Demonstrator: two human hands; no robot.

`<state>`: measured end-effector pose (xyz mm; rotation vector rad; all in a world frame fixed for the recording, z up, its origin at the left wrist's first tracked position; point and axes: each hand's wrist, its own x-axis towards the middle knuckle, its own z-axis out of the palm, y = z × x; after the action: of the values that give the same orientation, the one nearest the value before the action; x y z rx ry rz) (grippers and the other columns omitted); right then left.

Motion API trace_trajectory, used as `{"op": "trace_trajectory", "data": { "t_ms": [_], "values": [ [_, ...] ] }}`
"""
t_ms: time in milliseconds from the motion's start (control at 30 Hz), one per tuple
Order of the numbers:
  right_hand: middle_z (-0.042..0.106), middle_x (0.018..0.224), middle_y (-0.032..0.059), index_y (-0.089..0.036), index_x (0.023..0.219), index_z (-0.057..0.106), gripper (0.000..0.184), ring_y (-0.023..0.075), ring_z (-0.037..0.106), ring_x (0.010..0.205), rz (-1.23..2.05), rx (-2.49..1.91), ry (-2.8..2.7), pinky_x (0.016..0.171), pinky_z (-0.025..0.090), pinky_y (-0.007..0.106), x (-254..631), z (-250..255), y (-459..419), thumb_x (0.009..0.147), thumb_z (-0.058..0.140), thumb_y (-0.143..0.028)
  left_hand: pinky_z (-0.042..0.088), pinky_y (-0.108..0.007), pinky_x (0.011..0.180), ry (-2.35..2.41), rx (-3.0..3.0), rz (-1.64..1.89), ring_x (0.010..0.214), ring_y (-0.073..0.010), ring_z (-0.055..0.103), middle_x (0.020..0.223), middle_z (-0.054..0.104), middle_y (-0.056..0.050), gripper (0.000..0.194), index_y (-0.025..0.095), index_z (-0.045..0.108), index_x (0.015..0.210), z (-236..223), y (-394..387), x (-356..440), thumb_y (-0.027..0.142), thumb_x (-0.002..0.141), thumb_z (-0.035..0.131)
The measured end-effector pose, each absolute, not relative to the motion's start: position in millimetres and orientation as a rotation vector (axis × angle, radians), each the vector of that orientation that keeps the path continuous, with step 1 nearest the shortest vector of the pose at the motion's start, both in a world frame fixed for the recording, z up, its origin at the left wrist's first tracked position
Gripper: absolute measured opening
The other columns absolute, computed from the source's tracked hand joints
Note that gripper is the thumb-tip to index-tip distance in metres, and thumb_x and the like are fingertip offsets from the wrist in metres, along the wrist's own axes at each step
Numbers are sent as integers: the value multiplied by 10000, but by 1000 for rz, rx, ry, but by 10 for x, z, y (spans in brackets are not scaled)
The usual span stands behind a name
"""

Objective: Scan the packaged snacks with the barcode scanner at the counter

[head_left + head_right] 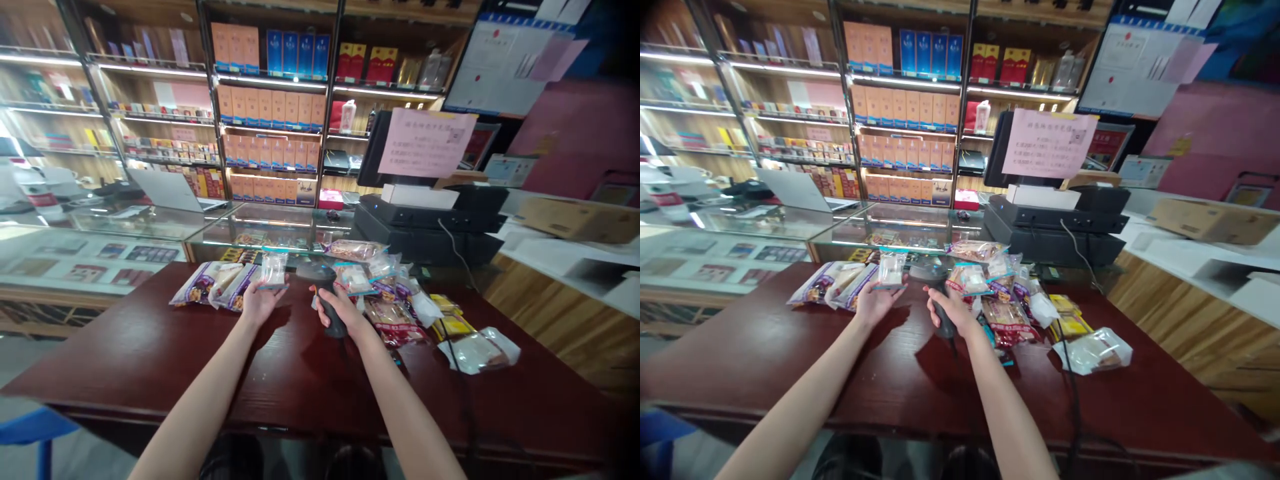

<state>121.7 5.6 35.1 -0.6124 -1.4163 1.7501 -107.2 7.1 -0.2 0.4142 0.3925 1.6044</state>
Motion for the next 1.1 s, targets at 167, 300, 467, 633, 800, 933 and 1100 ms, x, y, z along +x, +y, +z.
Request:
{"op": "trace_trajectory", "data": {
  "t_ms": [167,300,467,633,800,933,1100],
  "values": [
    [578,621,-72,-192,1050,564,452,75,475,366,1759,-599,-1369,382,369,208,1093,158,40,820,710,-553,510,-558,1008,430,381,1589,1099,-323,703,1123,751,-169,579,113,604,1322,-62,154,-1115,175,752,524],
    [564,614,-73,-193,1037,581,452,72,461,362,1768,-588,-1316,384,363,212,1143,95,28,817,707,-567,535,-526,973,421,338,1591,1101,-324,704,1134,744,-177,578,104,594,1316,-77,183,-1106,185,750,513],
    [568,619,-68,-196,1039,590,450,74,458,366,1767,-572,-1238,380,366,218,1185,47,42,805,719,-558,566,-471,908,464,299,1623,1056,-312,722,1089,752,-178,558,87,596,1301,-99,171,-1108,191,762,491],
    [561,589,-66,-194,1002,591,450,73,431,349,1782,-568,-1180,362,339,214,1213,27,69,790,723,-568,584,-412,831,531,329,1596,973,-291,743,1026,759,-183,543,58,602,1287,-121,154,-1114,205,777,483],
    [558,579,-65,-191,940,572,423,74,437,348,1787,-561,-1191,359,349,216,1218,29,61,791,724,-556,592,-384,767,594,380,1577,902,-273,749,965,766,-147,494,76,619,1236,-120,126,-1066,197,773,495],
    [533,551,-82,-194,887,555,432,65,417,332,1820,-578,-1220,350,353,210,1218,-2,71,783,727,-577,585,-357,751,627,431,1546,882,-257,741,945,764,-136,420,85,646,1135,-135,107,-1023,197,746,533],
    [533,534,-84,-195,878,549,432,70,428,334,1843,-588,-1233,350,359,208,1216,-30,77,778,736,-572,556,-325,713,746,582,1578,843,-235,714,868,742,-82,346,135,656,1030,-189,137,-993,268,718,583]
  ]
}}
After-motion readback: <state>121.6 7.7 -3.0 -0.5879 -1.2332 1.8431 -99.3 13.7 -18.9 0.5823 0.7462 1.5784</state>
